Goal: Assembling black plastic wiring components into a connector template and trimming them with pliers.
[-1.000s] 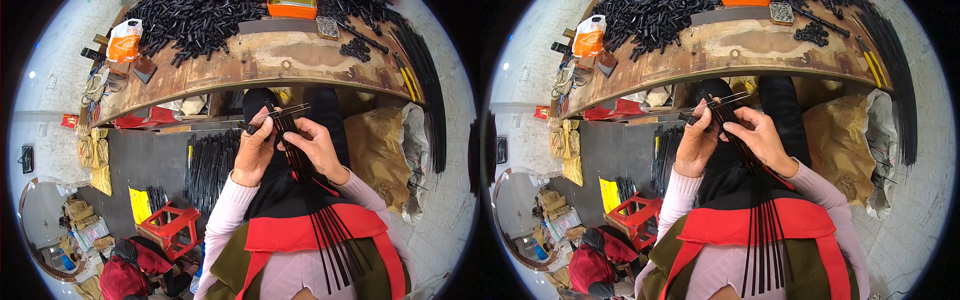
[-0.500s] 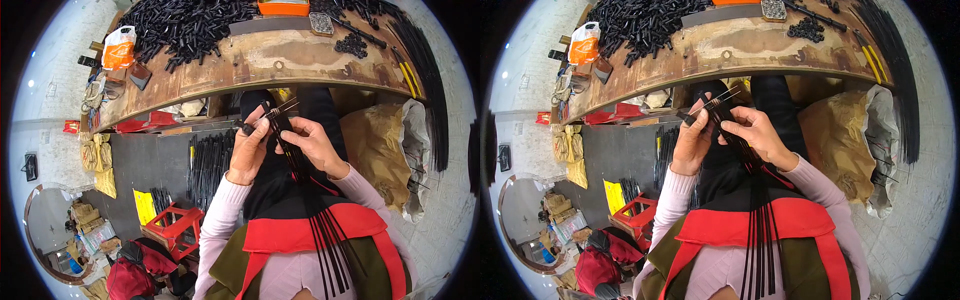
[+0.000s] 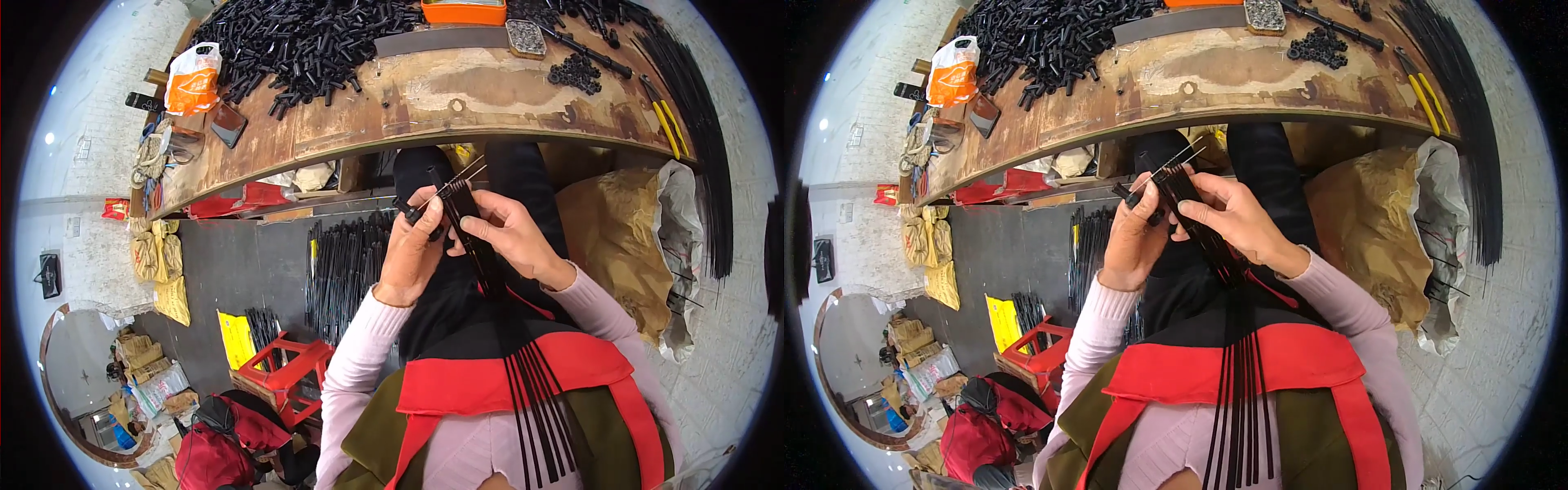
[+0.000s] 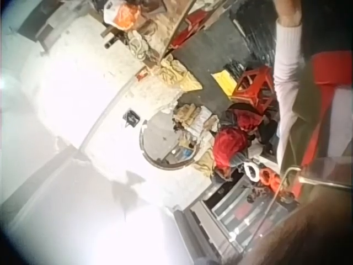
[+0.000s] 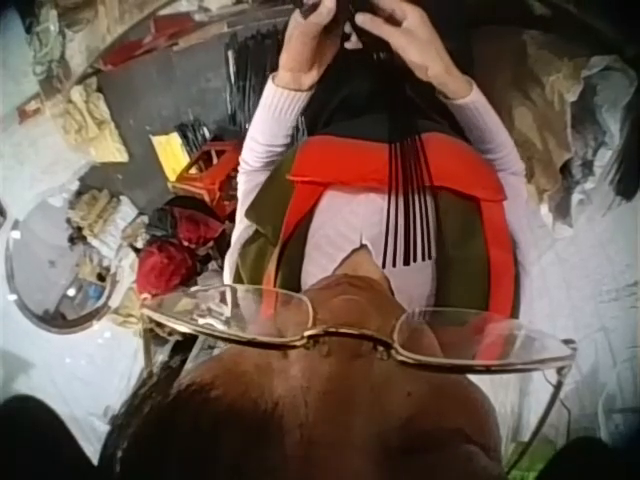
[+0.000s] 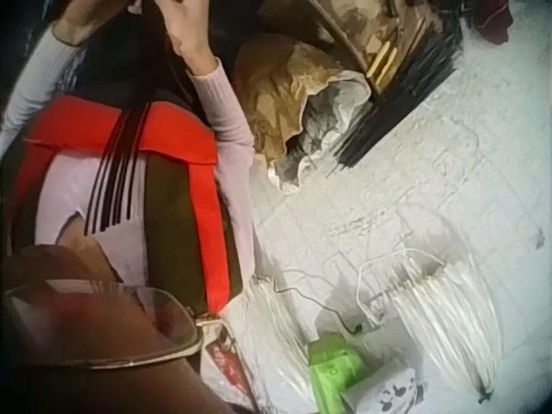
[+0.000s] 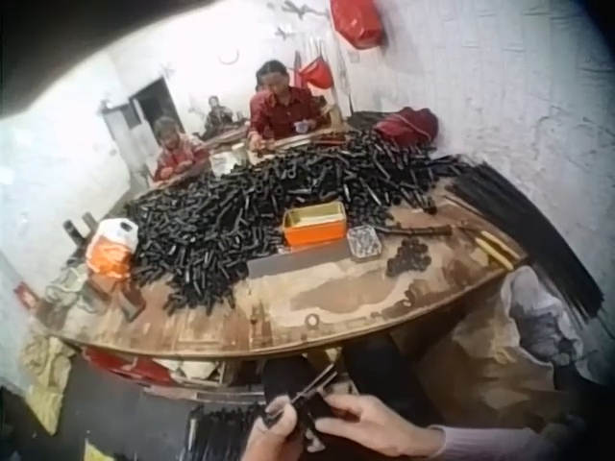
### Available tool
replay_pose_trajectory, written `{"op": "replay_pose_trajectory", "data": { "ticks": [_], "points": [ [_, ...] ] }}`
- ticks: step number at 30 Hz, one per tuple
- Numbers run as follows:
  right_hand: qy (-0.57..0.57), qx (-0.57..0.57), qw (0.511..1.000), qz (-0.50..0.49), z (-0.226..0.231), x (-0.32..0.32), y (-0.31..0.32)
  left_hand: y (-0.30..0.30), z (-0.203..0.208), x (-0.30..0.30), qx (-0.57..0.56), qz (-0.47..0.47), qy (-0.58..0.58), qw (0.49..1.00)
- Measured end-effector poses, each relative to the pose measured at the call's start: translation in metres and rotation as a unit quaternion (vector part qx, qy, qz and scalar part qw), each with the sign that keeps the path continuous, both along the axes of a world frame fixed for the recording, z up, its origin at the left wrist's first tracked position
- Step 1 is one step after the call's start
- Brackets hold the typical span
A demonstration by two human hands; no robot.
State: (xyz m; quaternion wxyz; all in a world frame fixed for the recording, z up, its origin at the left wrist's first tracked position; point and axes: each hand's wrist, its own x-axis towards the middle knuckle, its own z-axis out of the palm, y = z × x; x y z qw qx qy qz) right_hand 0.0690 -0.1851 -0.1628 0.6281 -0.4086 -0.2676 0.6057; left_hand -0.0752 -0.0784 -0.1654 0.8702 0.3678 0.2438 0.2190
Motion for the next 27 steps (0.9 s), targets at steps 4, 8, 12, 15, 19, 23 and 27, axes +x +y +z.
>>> {"op": "replay_pose_trajectory", "data": {
  "ticks": [4,8,12,15,19,23,27],
  "points": [
    [0.005,-0.001,1.000,-0.005,0.000,0.001,0.001,0.033,0.043,0.020,0.065,0.101,-0.030,0.992],
    [-0.002,0.005,1.000,0.002,0.009,-0.004,0.000,0.057,0.066,0.042,0.193,0.001,0.007,0.981],
    [0.012,-0.003,1.000,-0.007,0.011,-0.003,0.001,0.073,0.061,0.031,0.186,-0.228,0.034,0.955],
    [-0.001,-0.008,1.000,0.016,0.011,-0.005,0.003,0.070,0.048,0.029,0.084,-0.181,-0.035,0.979],
    [-0.025,-0.006,0.999,0.034,0.009,-0.004,0.006,0.074,0.052,0.027,0.156,-0.266,0.031,0.951],
    [-0.015,0.010,1.000,0.011,0.012,-0.004,0.006,0.064,0.051,0.015,-0.048,-0.198,-0.096,0.974],
    [0.003,-0.012,1.000,0.001,0.010,-0.008,0.006,0.064,0.026,0.011,0.075,-0.025,0.052,0.996]
  ]
}}
